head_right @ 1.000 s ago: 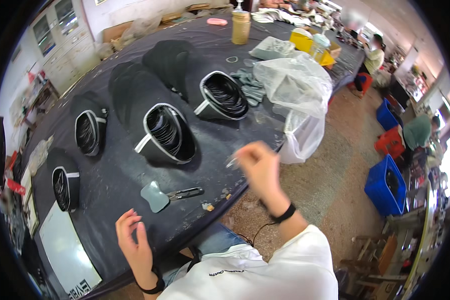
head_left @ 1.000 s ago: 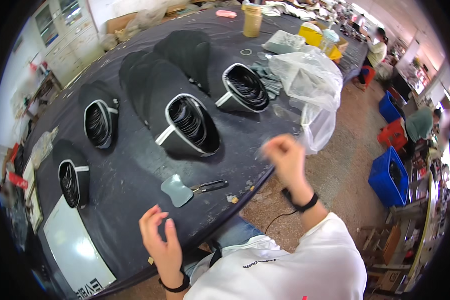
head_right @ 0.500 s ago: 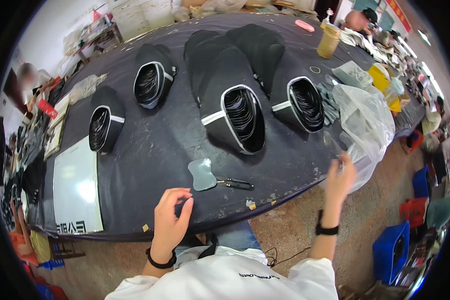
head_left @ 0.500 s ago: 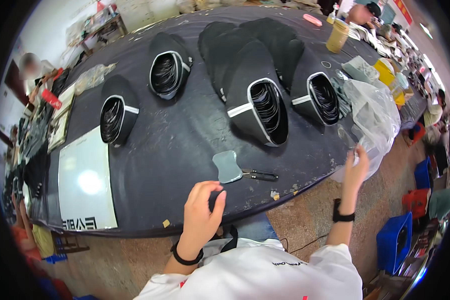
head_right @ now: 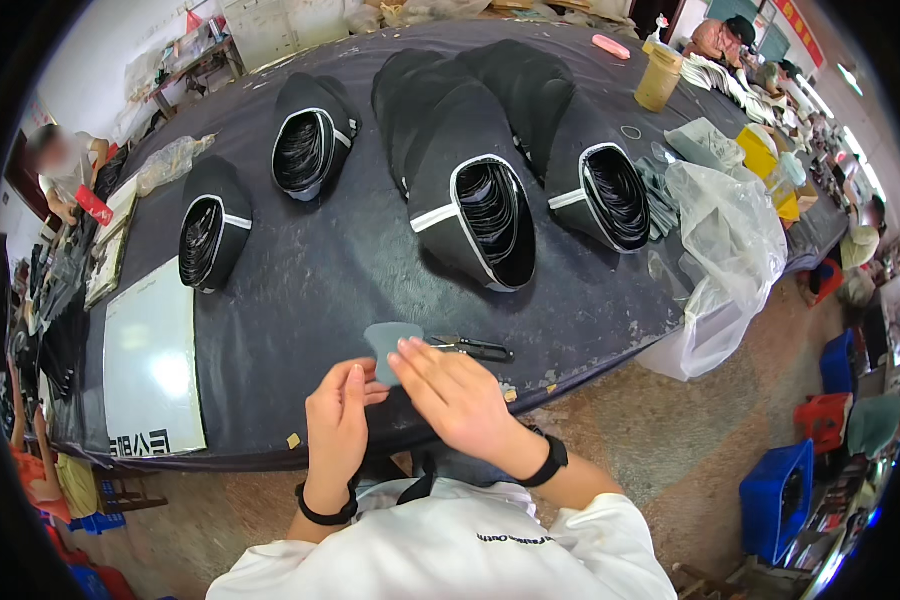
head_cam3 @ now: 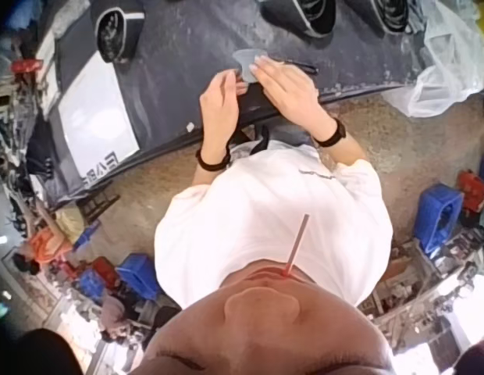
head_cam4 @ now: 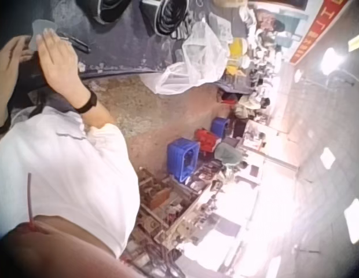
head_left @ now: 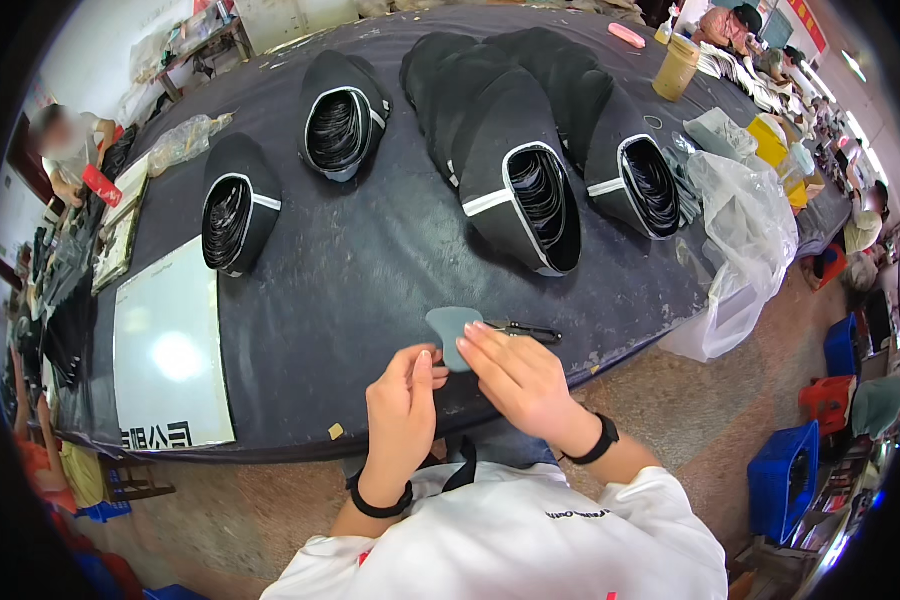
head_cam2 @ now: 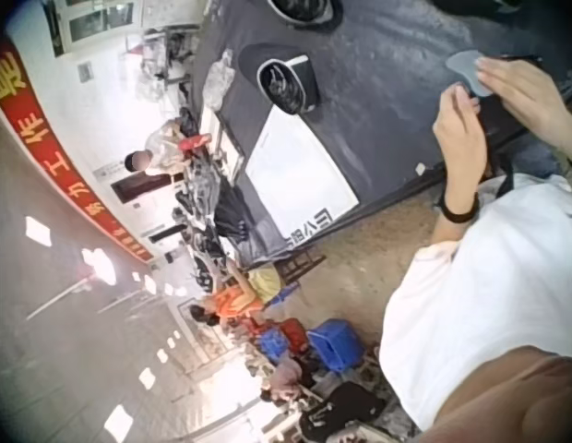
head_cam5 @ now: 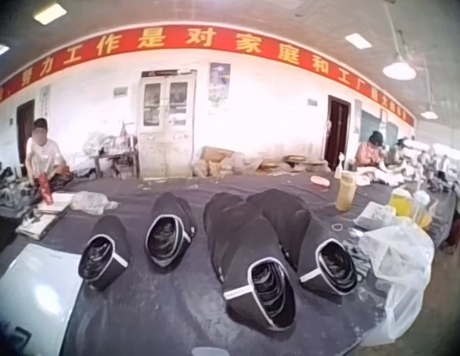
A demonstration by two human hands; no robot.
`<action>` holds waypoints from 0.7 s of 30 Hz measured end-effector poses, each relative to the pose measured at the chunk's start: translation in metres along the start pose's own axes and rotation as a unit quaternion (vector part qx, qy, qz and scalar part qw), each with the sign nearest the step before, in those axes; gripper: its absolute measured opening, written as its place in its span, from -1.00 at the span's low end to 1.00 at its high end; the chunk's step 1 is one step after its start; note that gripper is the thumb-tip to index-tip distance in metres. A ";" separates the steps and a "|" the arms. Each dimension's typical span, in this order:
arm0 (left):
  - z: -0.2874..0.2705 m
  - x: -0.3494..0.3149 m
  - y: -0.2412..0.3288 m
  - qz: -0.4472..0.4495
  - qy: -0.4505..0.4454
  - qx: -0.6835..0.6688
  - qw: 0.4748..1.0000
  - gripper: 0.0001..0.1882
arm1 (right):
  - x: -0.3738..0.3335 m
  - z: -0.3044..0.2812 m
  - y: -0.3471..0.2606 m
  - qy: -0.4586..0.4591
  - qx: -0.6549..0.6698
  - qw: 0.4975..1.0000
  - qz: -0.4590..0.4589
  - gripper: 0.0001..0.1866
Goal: The person unwraps a lollipop and discards the wrapper. They then pick up a shoe component and a grey patch, peeling a plastic film from the patch before pressing it onto the component.
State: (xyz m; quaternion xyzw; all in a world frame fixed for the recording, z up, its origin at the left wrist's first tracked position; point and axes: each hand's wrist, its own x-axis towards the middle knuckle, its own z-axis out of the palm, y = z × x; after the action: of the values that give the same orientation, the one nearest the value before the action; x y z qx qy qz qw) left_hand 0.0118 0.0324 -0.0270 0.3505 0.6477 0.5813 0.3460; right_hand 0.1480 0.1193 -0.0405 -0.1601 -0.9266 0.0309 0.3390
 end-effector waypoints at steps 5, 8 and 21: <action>-0.006 -0.003 0.016 0.001 -0.023 -0.192 0.981 -0.84 | 0.008 -0.022 -0.033 0.071 0.143 0.985 0.061 -0.60; -0.003 -0.008 0.027 -0.006 -0.029 -0.211 0.977 -0.85 | 0.017 -0.025 -0.041 0.096 0.201 0.966 0.130 -0.67; -0.012 -0.008 0.046 0.081 -0.045 -0.100 0.991 -0.93 | 0.035 -0.026 -0.043 0.149 0.196 0.958 0.149 -0.72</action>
State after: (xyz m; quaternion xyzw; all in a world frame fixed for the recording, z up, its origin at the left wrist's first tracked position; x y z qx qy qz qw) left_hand 0.0080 0.0236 0.0200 0.3915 0.5397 0.6525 0.3602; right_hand 0.1277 0.0887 0.0081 -0.2296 -0.8068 0.2382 0.4895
